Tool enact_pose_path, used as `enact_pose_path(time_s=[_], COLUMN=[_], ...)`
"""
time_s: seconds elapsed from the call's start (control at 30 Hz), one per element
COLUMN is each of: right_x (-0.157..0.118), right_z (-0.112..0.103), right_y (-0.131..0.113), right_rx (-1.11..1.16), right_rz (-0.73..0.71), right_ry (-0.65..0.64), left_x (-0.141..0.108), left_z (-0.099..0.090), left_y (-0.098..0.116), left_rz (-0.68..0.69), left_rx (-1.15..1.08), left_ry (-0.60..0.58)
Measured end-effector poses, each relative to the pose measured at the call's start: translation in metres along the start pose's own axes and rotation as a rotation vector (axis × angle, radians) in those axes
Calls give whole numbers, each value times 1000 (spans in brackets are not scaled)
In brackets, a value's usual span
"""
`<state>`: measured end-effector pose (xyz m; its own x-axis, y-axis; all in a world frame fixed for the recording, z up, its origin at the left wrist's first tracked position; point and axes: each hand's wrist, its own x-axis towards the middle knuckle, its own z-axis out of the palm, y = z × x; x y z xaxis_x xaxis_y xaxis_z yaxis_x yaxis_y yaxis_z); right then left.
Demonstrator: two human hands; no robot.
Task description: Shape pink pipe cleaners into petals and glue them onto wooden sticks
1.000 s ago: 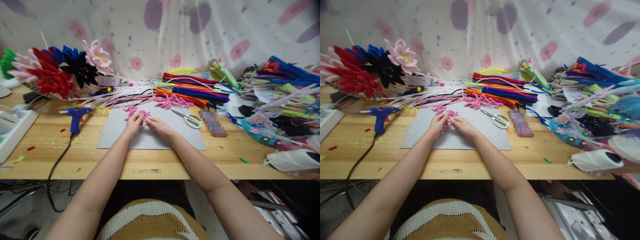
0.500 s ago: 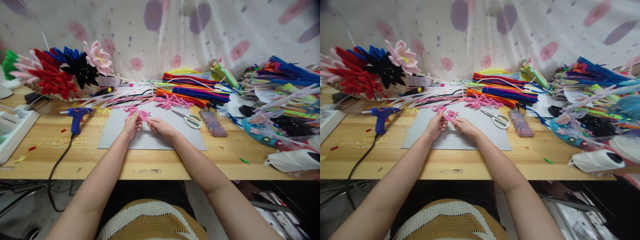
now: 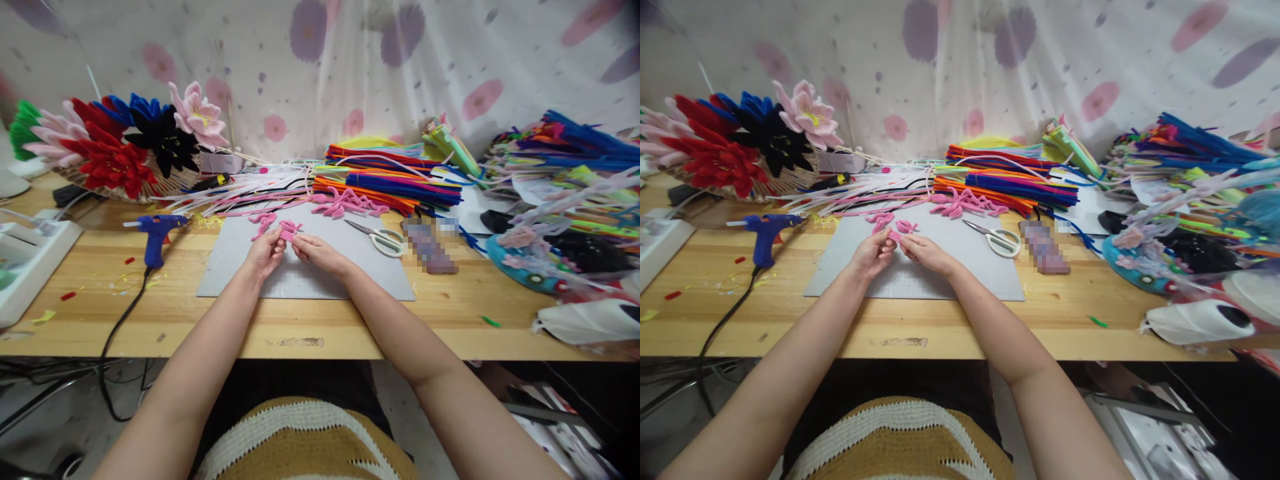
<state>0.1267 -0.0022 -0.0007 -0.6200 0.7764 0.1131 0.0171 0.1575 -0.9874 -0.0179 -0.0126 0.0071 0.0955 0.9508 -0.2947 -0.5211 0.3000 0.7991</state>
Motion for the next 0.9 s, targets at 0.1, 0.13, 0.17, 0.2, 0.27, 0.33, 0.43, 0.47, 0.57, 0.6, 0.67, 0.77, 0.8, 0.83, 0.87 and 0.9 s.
enact_pose_path(time_s=[0.1,0.13,0.17,0.2,0.27,0.33,0.43,0.47,0.57,0.6,0.67,0.77,0.8,0.83,0.87,0.9], right_x=[0,1,2,3,5,5,1,-1,-7,-8,-9,-7,-6,-4,-2,-1], right_z=[-1,-1,0,1,4,3,-4,-8,-16,-16,-16,-14,-14,-15,-17,-18], right_y=[3,4,6,8,10,10,6,4,-1,-1,-1,3,4,4,4,4], right_rx=[29,40,47,50,44,69,260,346,532,565,587,468,381,285,190,108], right_rz=[9,9,6,2,1,31,136,171,252,277,325,354,334,289,225,150], right_ry=[27,51,76,99,117,87,-37,-78,-188,-233,-312,-291,-219,-115,5,122], left_x=[0,0,0,0,-1,-3,-7,-8,-9,-8,-5,1,2,3,3,3], left_z=[-1,-1,-1,0,1,3,5,6,7,7,6,1,0,-1,-2,-3], left_y=[-2,-3,-5,-7,-12,-14,-13,-13,-13,-14,-17,-18,-17,-16,-14,-13], left_rz=[53,66,75,81,90,78,35,35,106,136,174,211,239,277,321,363], left_rx=[44,63,81,97,128,136,91,75,82,105,165,260,290,325,370,426], left_ry=[-12,-18,-28,-38,-50,-71,-182,-231,-298,-283,-223,-152,-127,-99,-67,-37])
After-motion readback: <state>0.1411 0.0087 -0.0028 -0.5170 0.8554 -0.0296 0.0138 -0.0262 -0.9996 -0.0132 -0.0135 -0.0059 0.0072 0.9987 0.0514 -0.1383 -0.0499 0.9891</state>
